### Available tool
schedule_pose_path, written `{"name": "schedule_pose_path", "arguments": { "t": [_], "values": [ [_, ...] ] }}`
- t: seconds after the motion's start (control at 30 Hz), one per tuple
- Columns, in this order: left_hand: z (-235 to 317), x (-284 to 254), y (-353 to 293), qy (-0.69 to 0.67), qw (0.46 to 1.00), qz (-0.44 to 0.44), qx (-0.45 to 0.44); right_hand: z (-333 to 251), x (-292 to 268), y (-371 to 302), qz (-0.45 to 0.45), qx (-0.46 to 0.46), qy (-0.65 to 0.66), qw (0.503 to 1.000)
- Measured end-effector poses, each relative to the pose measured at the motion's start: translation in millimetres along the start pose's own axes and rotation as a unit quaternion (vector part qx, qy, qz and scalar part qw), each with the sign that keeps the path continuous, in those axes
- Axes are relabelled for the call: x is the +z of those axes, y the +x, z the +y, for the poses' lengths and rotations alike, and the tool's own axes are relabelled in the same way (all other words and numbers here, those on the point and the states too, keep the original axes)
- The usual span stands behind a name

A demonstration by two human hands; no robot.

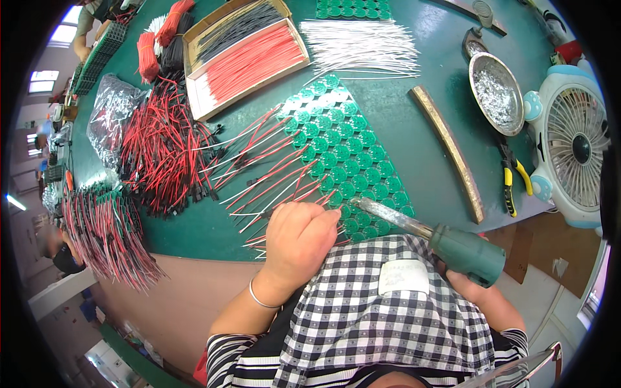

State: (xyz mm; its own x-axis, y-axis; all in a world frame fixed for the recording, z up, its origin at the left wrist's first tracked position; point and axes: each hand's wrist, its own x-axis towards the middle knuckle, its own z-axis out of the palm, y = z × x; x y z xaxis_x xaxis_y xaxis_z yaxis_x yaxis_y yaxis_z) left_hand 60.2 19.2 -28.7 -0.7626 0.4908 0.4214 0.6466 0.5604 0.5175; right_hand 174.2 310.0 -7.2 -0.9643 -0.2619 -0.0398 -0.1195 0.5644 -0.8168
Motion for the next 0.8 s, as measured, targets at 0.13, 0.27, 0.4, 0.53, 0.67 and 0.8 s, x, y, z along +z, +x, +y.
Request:
{"name": "schedule_pose_path", "arguments": {
  "t": [0.13,0.27,0.4,0.53,0.67,0.8],
  "values": [
    [0,1,0,0.002,1.0,-0.005,0.002,-4,1,7,0.001,0.028,0.067,0.997],
    [0,1,0,0.003,1.0,-0.008,0.001,-6,2,10,-0.004,-0.006,0.031,0.999],
    [0,1,0,0.004,1.0,-0.008,-0.002,-8,2,11,0.008,-0.012,0.025,1.0],
    [0,2,0,0.002,1.0,-0.007,-0.002,-10,-1,12,0.009,-0.022,0.036,0.999],
    [0,2,0,0.001,1.0,-0.008,-0.003,-10,2,8,0.022,0.013,-0.016,1.0],
    [1,2,1,0.005,1.0,-0.007,-0.008,-7,6,4,0.042,0.07,0.061,0.995]
  ]
}}
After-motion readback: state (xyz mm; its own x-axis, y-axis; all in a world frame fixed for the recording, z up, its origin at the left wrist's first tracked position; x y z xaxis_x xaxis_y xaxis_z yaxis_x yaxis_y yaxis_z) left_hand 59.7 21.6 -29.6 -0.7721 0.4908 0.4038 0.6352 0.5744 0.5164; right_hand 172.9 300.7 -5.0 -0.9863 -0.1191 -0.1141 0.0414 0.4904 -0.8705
